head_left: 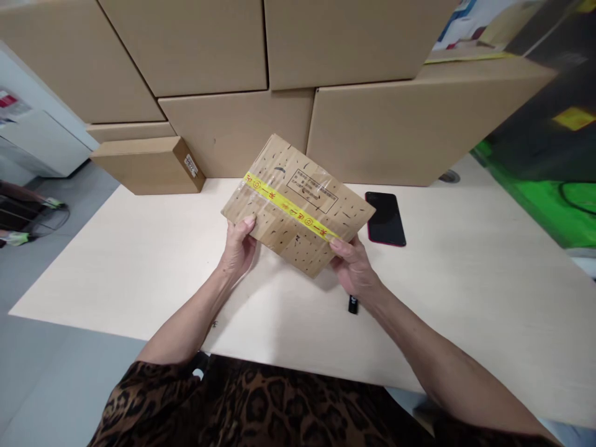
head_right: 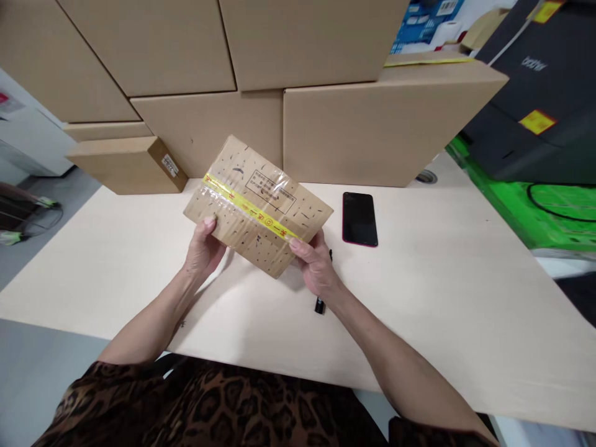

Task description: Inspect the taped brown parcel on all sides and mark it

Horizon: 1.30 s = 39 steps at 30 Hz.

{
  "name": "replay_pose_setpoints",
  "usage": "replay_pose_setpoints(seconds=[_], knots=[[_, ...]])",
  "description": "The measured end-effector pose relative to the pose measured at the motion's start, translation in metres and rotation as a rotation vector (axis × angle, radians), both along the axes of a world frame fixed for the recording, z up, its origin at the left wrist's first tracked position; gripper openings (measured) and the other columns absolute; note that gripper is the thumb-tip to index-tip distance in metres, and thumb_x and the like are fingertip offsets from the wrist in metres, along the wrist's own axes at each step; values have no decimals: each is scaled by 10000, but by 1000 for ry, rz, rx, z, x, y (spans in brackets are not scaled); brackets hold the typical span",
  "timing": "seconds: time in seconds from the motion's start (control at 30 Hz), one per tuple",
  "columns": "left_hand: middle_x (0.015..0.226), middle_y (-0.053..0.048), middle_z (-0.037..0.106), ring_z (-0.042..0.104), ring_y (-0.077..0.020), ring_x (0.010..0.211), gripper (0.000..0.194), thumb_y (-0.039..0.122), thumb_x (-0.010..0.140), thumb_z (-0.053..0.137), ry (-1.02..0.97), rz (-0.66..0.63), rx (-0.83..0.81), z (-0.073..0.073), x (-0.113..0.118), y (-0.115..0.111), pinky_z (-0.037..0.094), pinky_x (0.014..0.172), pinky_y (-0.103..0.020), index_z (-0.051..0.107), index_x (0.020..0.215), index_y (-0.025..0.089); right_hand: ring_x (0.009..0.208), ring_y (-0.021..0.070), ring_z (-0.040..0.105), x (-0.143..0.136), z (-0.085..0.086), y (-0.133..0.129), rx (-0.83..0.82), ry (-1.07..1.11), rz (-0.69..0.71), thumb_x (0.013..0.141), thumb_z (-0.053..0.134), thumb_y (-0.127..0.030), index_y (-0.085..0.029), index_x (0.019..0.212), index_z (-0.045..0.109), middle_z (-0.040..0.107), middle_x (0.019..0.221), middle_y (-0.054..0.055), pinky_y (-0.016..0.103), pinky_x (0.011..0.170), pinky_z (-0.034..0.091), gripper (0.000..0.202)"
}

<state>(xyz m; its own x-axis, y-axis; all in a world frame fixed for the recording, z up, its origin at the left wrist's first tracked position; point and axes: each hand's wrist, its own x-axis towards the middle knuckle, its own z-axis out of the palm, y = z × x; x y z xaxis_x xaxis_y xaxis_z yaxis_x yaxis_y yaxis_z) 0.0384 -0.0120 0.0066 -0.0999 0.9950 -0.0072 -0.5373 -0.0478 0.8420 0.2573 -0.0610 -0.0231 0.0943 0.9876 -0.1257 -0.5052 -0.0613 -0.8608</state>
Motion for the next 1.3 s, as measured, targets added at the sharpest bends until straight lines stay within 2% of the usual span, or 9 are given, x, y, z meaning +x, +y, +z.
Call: replay_pose_setpoints(seconds=[0.2, 0.37, 0.43, 0.6, 0.77, 0.87, 0.97, 1.17, 1.3], knots=[[1236, -86, 823, 688, -373, 1372, 690, 565, 565, 1039, -12, -123, -13, 4, 11, -10, 581, 1157, -473, 737, 1091, 235, 1331, 365, 699, -1, 4, -3, 46, -3, 62, 556, 1026, -500, -412, 1420, 631, 784, 1353, 27, 645, 1234, 501, 954], [1151, -58, 842, 728, -364, 1312, 595, 559, 595, 1016, -12, -63, 29, 10, 9, -10, 591, 1158, -467, 743, 1010, 230, 1493, 355, 585, 12, 4, -1, 72, -10, 29, 581, 1009, -568, -461, 1492, 571, 728, 1459, 7, 635, 1323, 393, 1017], [1113, -50, 844, 744, -358, 1280, 557, 551, 618, 1002, -20, -53, 41, 13, 7, -8, 593, 1156, -470, 742, 994, 233, 1504, 356, 574, 15, 4, -1, 83, -21, 36, 636, 974, -578, -434, 1511, 555, 734, 1445, 20, 650, 1325, 372, 981], [1145, -69, 836, 719, -376, 1317, 536, 559, 654, 971, 15, -25, 65, 15, 2, -3, 583, 1155, -488, 738, 1012, 235, 1351, 345, 685, 14, 3, -2, 68, -41, 90, 667, 966, -439, -402, 1364, 646, 728, 1433, 7, 658, 1258, 458, 767], [1089, -69, 834, 730, -390, 1289, 512, 563, 649, 956, 46, 5, 82, 17, -4, -3, 583, 1133, -497, 721, 959, 230, 1472, 358, 604, 17, 7, -3, 104, -135, 203, 652, 994, -451, -391, 1404, 626, 659, 1557, 26, 666, 1316, 381, 840], [1081, -90, 832, 748, -405, 1250, 563, 577, 646, 958, 84, -54, 68, 16, -4, -9, 593, 1101, -515, 726, 1010, 216, 1496, 363, 586, 18, 14, -4, 155, -150, 233, 673, 989, -455, -397, 1405, 624, 675, 1544, 18, 662, 1305, 404, 820], [1116, -107, 830, 758, -409, 1228, 719, 572, 644, 968, 155, -120, 98, 15, -3, -15, 602, 1067, -518, 719, 1215, 213, 1397, 346, 665, 16, 18, -8, 205, -138, 247, 742, 953, -435, -437, 1431, 616, 730, 1452, -2, 647, 1238, 497, 767], [1279, -123, 799, 734, -397, 1277, 864, 656, 705, 925, 252, -233, 186, 7, -8, -17, 598, 1081, -505, 652, 1418, 250, 1287, 367, 713, 9, 21, -14, 260, -142, 66, 691, 976, -421, -425, 1394, 646, 760, 1340, 12, 668, 1160, 563, 776], [1282, -140, 802, 706, -417, 1329, 821, 634, 706, 957, 311, -416, 196, -2, -12, -16, 588, 1098, -518, 695, 1386, 257, 1416, 413, 624, 17, 22, -12, 371, -274, -17, 629, 1002, -465, -420, 1463, 579, 697, 1464, 47, 707, 1183, 528, 936]])
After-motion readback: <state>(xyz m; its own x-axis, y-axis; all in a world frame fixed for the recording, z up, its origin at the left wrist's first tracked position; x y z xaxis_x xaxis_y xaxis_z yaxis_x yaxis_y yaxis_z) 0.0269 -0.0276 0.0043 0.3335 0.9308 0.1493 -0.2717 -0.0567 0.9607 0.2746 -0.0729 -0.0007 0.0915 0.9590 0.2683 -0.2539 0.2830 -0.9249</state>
